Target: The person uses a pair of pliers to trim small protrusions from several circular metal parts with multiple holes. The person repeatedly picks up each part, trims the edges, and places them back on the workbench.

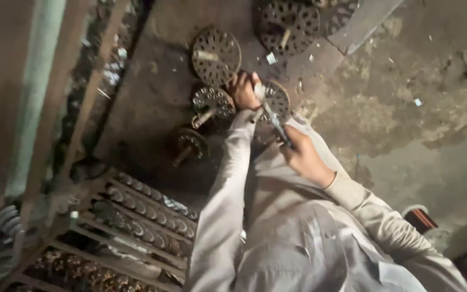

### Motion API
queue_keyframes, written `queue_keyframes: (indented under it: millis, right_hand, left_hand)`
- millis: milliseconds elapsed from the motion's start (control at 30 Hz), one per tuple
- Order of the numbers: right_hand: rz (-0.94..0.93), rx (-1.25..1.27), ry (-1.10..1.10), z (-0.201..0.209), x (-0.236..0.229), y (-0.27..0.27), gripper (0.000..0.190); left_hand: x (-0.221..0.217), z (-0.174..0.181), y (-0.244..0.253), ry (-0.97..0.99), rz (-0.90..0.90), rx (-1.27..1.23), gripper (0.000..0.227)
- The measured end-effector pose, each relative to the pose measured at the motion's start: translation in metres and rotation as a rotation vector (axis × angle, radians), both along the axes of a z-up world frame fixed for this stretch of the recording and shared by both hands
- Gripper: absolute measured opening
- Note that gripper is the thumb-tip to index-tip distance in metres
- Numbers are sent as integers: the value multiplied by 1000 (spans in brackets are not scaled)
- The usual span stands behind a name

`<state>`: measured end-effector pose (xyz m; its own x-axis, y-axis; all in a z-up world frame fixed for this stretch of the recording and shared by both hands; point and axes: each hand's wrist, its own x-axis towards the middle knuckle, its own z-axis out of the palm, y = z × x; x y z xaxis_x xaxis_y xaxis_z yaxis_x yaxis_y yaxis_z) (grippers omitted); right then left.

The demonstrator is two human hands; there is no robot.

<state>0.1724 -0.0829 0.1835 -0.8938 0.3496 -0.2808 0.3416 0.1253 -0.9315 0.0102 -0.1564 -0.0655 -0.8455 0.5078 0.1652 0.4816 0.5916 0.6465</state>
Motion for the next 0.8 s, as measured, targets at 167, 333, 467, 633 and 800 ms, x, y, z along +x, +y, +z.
queue_keyframes:
  millis: [167, 333, 467, 633, 800]
  right_hand:
    - [-212, -804, -342, -35, 15, 4, 24]
    - [-262, -785, -518, -38, 4, 13, 22]
    - [-382, -825, -599, -33, -7, 8, 27]
    - [-510, -927, -649, -52, -4, 5, 23]
    - [-389, -621, -441, -46, -1, -11, 22]
  left_hand:
    - [14, 9, -15, 33, 31, -1, 33]
    - [12, 23, -13, 9, -4, -55, 35]
    - [6, 37, -13, 96, -8, -8, 35]
    - [10, 41, -13, 42, 4, 7, 35]
    - [14, 27, -15, 42, 20, 29, 34]
